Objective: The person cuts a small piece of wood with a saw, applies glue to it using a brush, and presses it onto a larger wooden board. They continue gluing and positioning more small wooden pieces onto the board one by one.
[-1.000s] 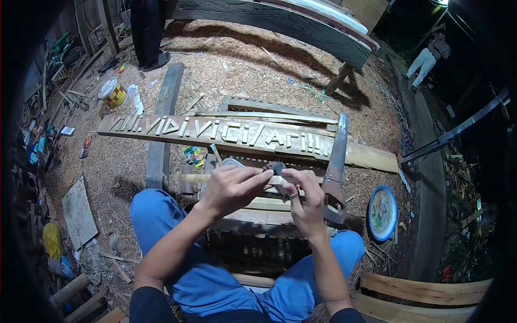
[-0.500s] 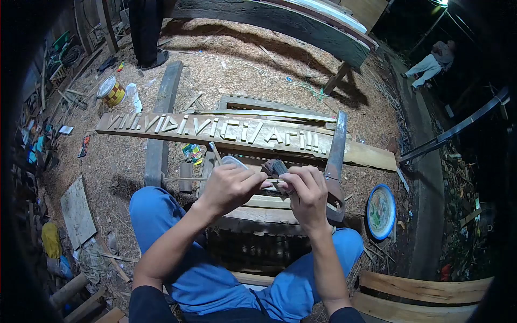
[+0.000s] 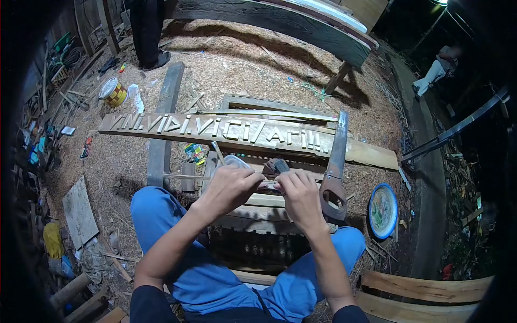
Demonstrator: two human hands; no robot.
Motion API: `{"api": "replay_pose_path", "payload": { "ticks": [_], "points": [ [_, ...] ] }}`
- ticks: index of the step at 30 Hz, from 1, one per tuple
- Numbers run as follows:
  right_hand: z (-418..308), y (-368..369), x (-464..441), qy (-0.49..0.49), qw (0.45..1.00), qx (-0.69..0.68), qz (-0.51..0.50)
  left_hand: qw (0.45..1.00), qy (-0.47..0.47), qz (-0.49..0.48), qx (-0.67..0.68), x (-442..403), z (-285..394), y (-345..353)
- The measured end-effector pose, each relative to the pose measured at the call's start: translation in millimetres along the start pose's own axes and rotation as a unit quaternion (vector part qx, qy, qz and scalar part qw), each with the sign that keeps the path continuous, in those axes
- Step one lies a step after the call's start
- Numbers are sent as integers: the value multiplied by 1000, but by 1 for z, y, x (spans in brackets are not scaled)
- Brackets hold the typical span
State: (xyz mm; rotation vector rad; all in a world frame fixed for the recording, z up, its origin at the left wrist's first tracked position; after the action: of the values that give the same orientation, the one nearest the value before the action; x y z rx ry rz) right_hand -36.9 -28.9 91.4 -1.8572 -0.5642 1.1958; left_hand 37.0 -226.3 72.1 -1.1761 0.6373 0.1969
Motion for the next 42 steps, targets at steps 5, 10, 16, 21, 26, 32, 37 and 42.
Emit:
{"api": "replay_pose_path", "payload": {
  "ticks": [5,10,16,21,26,32,37,42],
  "points": [
    [0,2,2,25,999,7,-42,999,-13,-27,-30,0,6,-2],
    [-2,14,6,62,998,-6,-6,998,-21,-25,-63,0,11,2],
    [-3,22,10,74,997,-11,28,996,-33,-36,-81,6,11,9],
    [-5,30,15,81,996,-13,40,994,-52,-46,-84,12,12,12],
    [-9,36,19,96,994,-25,54,993,-56,-51,-95,17,13,14],
    [-13,43,18,121,990,8,76,989,-82,-69,-100,17,16,17],
    [-24,44,10,137,979,18,149,981,-180,-17,-68,1,29,30],
    [-9,23,20,130,983,50,119,990,-126,0,-56,-6,30,27]
  ]
}}
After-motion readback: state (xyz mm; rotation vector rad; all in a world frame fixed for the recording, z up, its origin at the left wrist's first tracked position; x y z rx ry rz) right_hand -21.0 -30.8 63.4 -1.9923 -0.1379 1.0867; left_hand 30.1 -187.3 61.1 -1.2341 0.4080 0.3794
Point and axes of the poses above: each hand's wrist, its own x-axis away from the middle knuckle, its own y-axis out of the palm, z = x × y, the point moved 1 cm from there along -x, towards the middle knuckle, and after that the axes turned 4 degrees about -x, right-handed, at the moved point
